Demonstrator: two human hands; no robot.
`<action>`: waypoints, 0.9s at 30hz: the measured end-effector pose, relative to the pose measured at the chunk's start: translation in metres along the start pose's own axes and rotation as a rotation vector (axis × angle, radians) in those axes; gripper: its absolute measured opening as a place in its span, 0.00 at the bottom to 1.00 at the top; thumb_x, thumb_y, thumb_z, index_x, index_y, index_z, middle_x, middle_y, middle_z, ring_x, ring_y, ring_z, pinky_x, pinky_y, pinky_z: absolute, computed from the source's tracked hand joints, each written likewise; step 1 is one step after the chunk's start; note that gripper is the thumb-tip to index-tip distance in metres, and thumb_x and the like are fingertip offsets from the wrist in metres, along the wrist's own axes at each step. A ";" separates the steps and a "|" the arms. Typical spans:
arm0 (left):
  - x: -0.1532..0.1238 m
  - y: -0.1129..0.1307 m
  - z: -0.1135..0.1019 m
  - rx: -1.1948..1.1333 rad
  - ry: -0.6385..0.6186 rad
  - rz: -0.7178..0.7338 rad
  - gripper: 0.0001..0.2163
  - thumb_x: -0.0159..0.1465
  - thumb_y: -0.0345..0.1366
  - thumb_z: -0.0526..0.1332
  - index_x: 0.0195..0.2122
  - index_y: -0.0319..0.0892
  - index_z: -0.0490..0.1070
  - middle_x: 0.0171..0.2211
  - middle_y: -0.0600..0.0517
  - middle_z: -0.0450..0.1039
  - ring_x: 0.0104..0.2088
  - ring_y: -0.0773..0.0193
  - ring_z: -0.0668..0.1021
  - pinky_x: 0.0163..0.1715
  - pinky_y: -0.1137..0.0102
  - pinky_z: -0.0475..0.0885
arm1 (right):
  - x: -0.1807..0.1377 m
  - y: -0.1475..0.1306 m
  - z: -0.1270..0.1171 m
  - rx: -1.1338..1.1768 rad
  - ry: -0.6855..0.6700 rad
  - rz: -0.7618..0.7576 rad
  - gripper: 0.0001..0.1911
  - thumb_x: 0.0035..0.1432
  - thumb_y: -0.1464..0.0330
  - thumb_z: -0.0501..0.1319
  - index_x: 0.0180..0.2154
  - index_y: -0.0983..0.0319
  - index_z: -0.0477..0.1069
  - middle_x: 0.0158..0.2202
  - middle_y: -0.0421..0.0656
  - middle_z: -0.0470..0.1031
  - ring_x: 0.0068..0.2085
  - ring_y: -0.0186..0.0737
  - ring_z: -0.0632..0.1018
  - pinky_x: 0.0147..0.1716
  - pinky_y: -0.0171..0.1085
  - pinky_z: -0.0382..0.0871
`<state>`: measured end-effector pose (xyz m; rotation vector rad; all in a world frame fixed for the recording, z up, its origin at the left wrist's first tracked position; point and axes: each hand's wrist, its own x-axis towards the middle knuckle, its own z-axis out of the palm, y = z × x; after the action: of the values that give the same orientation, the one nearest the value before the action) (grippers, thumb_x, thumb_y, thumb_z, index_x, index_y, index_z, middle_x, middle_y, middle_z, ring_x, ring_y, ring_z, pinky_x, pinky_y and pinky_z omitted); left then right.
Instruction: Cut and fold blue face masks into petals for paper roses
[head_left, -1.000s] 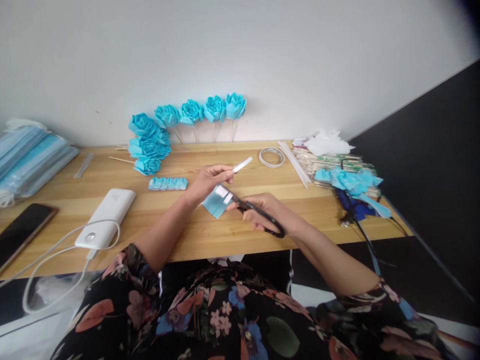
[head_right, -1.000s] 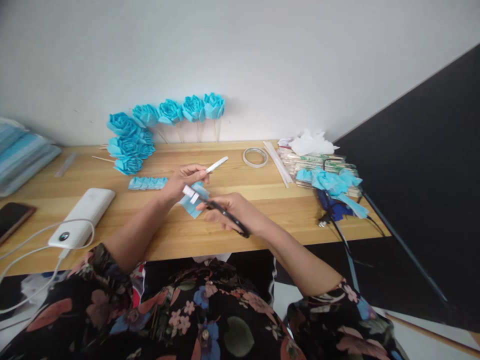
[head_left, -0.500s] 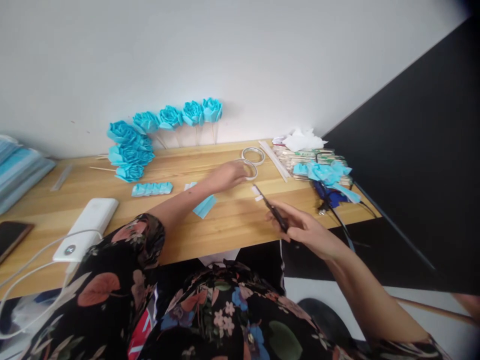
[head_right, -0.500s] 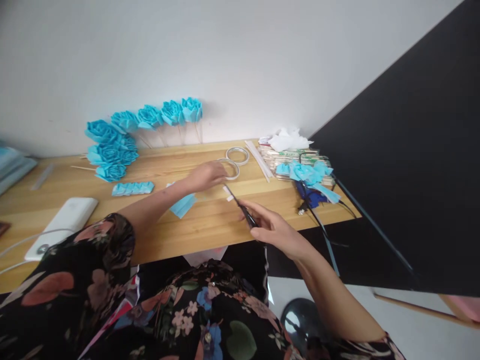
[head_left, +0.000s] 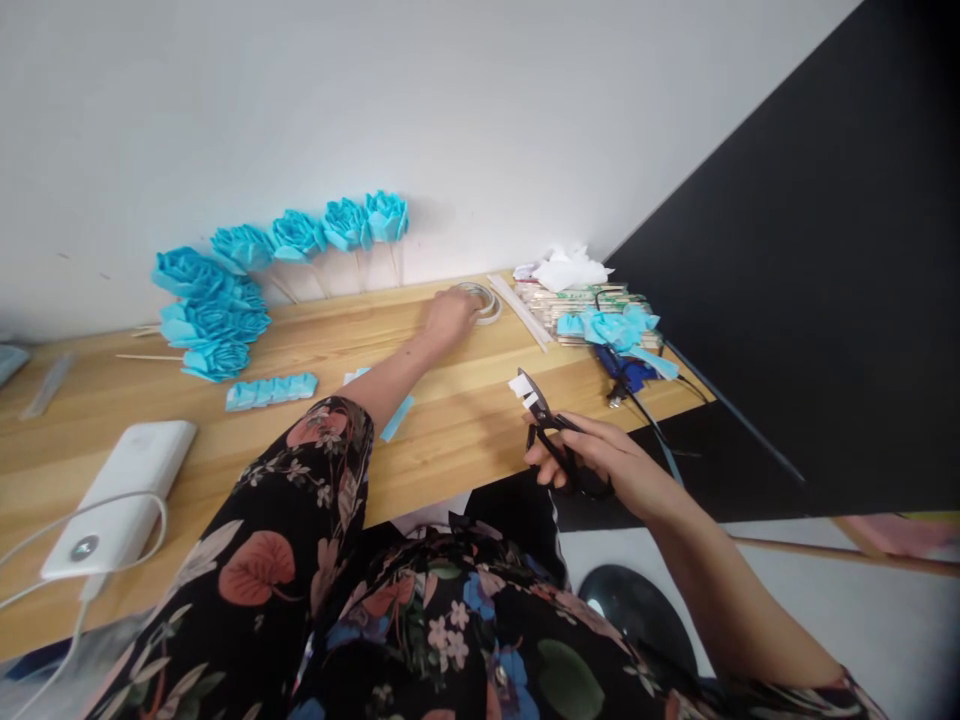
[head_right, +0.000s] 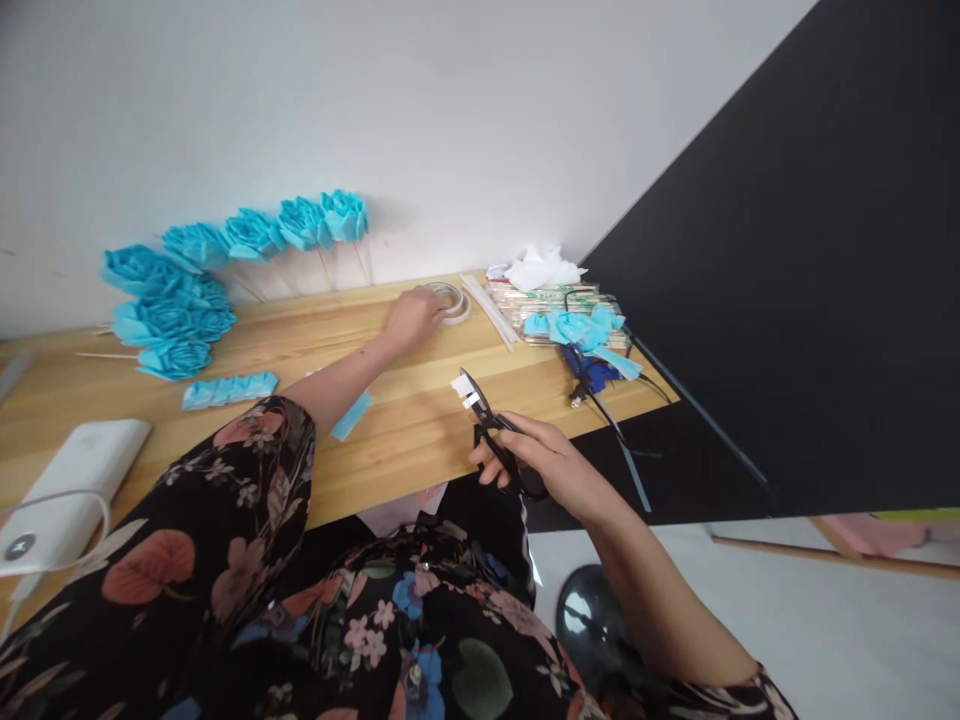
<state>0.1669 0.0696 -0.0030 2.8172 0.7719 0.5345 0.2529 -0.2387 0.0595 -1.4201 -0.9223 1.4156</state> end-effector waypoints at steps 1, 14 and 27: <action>0.001 -0.002 0.000 0.003 -0.018 0.014 0.12 0.68 0.32 0.55 0.37 0.36 0.79 0.41 0.36 0.79 0.45 0.49 0.75 0.44 0.59 0.62 | 0.002 -0.001 0.001 -0.015 0.015 0.012 0.25 0.64 0.55 0.61 0.54 0.65 0.72 0.40 0.52 0.81 0.32 0.41 0.81 0.30 0.36 0.72; 0.010 0.004 0.002 -0.022 -0.053 0.222 0.11 0.66 0.35 0.57 0.32 0.39 0.79 0.37 0.40 0.81 0.39 0.53 0.78 0.41 0.62 0.62 | 0.014 -0.003 0.001 -0.252 -0.042 -0.052 0.19 0.67 0.54 0.58 0.39 0.64 0.73 0.35 0.47 0.81 0.32 0.39 0.82 0.28 0.34 0.71; 0.013 -0.010 0.001 -0.081 -0.064 -0.012 0.06 0.60 0.31 0.62 0.29 0.38 0.78 0.35 0.38 0.80 0.39 0.50 0.78 0.40 0.61 0.65 | 0.034 0.002 -0.007 -0.233 -0.036 -0.006 0.19 0.62 0.53 0.63 0.37 0.64 0.76 0.30 0.43 0.79 0.30 0.38 0.80 0.26 0.32 0.70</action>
<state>0.1733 0.0852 -0.0027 2.7394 0.7367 0.4603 0.2624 -0.2081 0.0459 -1.5642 -1.1432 1.3673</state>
